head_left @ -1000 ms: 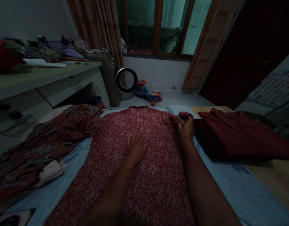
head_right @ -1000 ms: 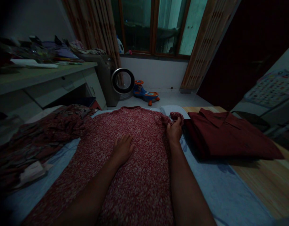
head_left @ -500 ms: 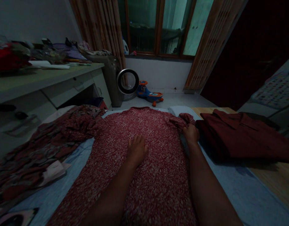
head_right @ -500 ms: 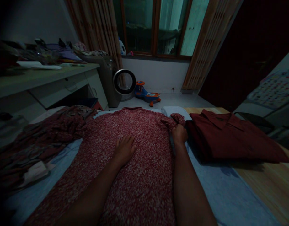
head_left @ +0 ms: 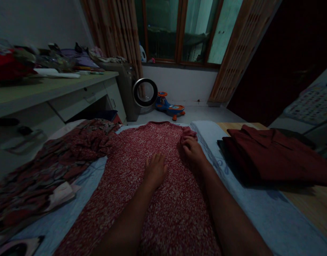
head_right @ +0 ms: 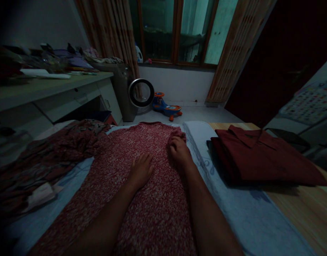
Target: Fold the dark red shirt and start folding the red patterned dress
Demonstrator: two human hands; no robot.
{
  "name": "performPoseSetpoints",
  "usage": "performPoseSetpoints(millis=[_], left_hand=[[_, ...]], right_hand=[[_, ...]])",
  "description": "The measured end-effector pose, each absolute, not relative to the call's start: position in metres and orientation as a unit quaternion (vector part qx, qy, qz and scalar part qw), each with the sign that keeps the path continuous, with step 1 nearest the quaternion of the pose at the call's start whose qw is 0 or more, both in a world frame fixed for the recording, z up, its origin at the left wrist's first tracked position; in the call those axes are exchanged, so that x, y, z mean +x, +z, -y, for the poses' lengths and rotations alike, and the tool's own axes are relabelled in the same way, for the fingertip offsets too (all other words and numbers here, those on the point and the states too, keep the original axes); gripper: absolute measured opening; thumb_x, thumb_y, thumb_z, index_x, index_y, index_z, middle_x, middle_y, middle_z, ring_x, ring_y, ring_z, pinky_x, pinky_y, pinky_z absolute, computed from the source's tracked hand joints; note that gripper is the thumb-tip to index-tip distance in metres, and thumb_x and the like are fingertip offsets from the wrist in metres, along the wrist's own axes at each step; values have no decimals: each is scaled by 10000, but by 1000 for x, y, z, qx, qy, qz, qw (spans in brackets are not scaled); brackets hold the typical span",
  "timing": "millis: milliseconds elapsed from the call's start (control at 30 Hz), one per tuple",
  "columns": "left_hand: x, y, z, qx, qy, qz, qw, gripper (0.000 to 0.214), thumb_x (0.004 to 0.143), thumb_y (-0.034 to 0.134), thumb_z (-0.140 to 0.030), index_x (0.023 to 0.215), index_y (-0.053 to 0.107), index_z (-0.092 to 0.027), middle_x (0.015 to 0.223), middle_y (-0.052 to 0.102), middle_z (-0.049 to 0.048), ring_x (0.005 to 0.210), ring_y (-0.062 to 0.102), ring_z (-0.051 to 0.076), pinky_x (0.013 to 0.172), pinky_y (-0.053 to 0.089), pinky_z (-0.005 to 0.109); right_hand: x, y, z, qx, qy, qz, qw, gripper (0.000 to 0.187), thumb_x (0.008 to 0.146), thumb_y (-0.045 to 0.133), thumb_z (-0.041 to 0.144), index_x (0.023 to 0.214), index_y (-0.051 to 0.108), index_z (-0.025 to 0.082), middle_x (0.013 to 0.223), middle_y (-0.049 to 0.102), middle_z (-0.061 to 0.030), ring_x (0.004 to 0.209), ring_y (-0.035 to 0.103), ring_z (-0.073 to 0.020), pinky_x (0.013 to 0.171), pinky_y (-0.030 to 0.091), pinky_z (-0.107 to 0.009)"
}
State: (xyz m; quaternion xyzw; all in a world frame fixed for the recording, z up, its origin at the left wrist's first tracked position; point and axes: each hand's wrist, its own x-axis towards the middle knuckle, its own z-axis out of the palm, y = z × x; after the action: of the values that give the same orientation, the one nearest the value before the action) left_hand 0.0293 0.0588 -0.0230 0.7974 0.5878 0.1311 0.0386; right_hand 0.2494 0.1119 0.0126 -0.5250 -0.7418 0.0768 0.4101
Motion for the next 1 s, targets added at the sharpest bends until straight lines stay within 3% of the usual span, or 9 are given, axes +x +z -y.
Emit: performPoseSetpoints(millis=[100, 267, 500, 633, 833, 1000], left_hand=[[29, -23, -59, 797, 131, -587, 43, 467, 948, 428, -330, 1401, 480, -228, 1513, 451, 86, 1411, 364, 290, 1158, 259, 558], [29, -23, -60, 796, 129, -589, 57, 488, 945, 426, -332, 1421, 463, -232, 1519, 442, 94, 1416, 359, 294, 1160, 250, 564], [28, -22, -59, 794, 133, -590, 64, 503, 948, 425, -346, 1437, 448, -230, 1521, 438, 101, 1421, 351, 291, 1166, 230, 563], [27, -25, -59, 795, 140, -586, 66, 507, 951, 422, -358, 1442, 437, -234, 1524, 435, 97, 1426, 347, 279, 1176, 216, 546], [27, -26, -60, 788, 150, -592, 76, 587, 936, 418, -340, 1493, 346, -169, 1532, 414, 131, 1428, 338, 291, 1171, 212, 556], [35, -13, -67, 778, 146, -601, 112, 709, 878, 502, -308, 1532, 252, -193, 1545, 387, 140, 1418, 352, 299, 1160, 247, 539]], right_hand=[[235, 13, -105, -527, 172, 751, 358, 197, 814, 505, 196, 925, 666, 193, 974, 693, -40, 930, 617, -184, 900, 460, -300], [239, 7, -100, -634, 59, 646, 421, 265, 883, 431, 212, 1048, 633, 162, 1092, 644, -98, 1059, 567, -202, 962, 420, -306], [237, -14, -104, -693, 40, 674, 253, 272, 887, 472, 142, 1079, 665, 143, 1162, 638, -111, 1120, 527, -195, 1010, 352, -291], [239, -10, -101, -692, 65, 680, 232, 306, 874, 481, 116, 1127, 652, 131, 1207, 631, -123, 1172, 507, -203, 1041, 331, -307], [266, 17, -54, -686, 104, 683, 229, 343, 863, 478, 121, 1176, 618, 126, 1203, 640, -105, 1120, 564, -187, 978, 397, -276], [296, 32, 22, -743, 73, 655, 119, 351, 901, 502, 251, 1200, 613, 103, 1155, 648, -157, 1079, 587, -245, 936, 407, -313]])
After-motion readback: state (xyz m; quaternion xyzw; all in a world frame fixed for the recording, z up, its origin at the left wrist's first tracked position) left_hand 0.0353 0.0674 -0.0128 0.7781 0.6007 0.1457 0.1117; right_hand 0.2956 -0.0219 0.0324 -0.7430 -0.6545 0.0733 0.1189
